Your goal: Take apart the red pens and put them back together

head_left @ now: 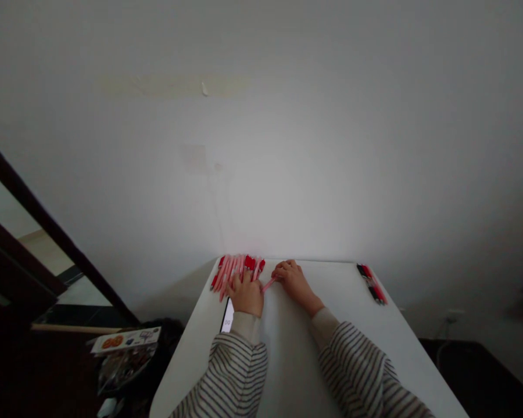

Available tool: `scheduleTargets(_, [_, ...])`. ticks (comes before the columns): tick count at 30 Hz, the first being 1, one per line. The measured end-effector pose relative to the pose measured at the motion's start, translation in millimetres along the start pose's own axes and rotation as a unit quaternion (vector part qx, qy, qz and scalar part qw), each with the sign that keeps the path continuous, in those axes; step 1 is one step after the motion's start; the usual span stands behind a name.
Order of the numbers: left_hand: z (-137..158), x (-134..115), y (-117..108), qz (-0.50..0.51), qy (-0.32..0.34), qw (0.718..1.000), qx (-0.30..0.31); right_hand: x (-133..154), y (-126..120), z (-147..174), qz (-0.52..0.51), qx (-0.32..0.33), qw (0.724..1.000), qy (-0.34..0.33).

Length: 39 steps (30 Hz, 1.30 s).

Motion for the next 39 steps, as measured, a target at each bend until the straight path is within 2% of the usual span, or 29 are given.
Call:
scheduleTargets(5, [-6, -24, 6, 0.018, 0.036, 0.999, -0.009, -19, -16, 26, 0.004, -0.032, 0.999, 0.032])
scheduleTargets(12, [0, -74, 14, 0.039, 0.105, 0.993, -0.025, -53, -34, 76, 0.013, -0.073, 0.992, 0.107])
scheduleTargets(19, [4, -104, 44, 0.092, 0.144, 0.985, -0.003, -81, -37, 112, 0.014, -0.098, 0.982, 0.158])
scheduleTargets(27, [-6, -98, 59, 0.117, 0.152, 0.981, -0.012, -79, -34, 126, 0.002, -0.125, 0.978, 0.168])
scheduleTargets(31, [-10, -95, 61, 0.125, 0.154, 0.980, -0.005, -77, -32, 127, -0.001, -0.129, 0.980, 0.154])
scheduleTargets(39, [-8, -97, 62, 0.131, 0.171, 0.976, -0.036, -86, -26, 128, 0.007, -0.147, 0.979, 0.140])
Point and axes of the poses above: each hand's wrist, its own z-axis away from the middle knuckle, its own y-axis out of the palm, x = y × z, the point moved 7 cm from there along -z, towards the middle knuckle, and after that the axes turned 15 degrees about x, right-handed, at the moved point
